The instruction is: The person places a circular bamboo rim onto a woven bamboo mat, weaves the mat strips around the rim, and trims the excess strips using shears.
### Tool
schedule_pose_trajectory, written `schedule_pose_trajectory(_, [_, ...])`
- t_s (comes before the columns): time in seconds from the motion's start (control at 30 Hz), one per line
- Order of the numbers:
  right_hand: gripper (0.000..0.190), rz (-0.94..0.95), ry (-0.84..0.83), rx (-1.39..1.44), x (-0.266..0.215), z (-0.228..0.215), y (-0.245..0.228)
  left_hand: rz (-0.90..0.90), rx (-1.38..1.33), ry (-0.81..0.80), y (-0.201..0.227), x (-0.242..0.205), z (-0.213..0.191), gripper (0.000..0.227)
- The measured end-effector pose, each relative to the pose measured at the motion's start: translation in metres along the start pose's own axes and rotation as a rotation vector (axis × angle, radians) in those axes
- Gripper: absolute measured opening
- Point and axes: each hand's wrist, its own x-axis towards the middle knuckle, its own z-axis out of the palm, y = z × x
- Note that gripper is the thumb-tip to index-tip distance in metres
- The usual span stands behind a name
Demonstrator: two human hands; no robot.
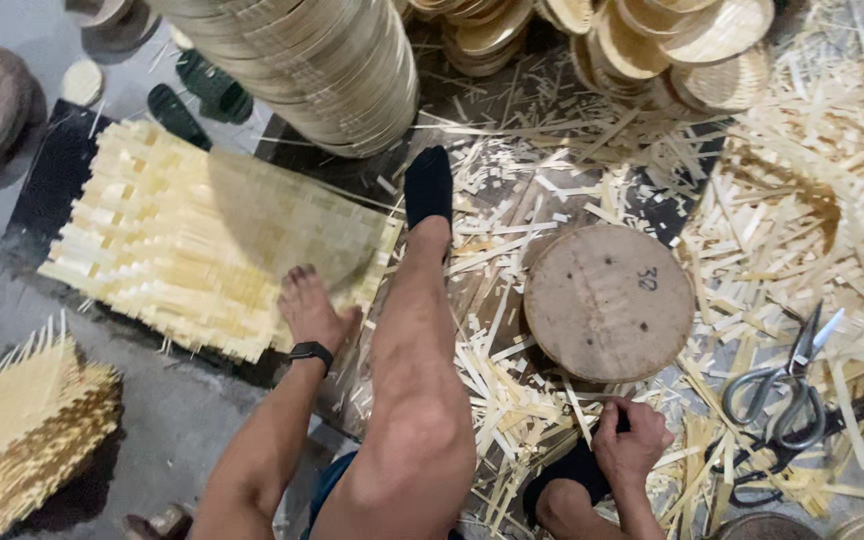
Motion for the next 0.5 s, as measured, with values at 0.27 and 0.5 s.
schedule_pose_trajectory(0.27, [0.007, 0.006, -0.003, -0.008, 0.001, 0.000, 0.001, -1.138, -0.821, -0.041, -0.065, -0.003, 0.050, 0.126])
schedule_pose_trajectory(0.5, [0.009, 0.024, 0.064, 0.144, 0.014, -0.005, -0.005, -0.748, -0.761, -0.279, -0.003, 0.029, 0.041, 0.083])
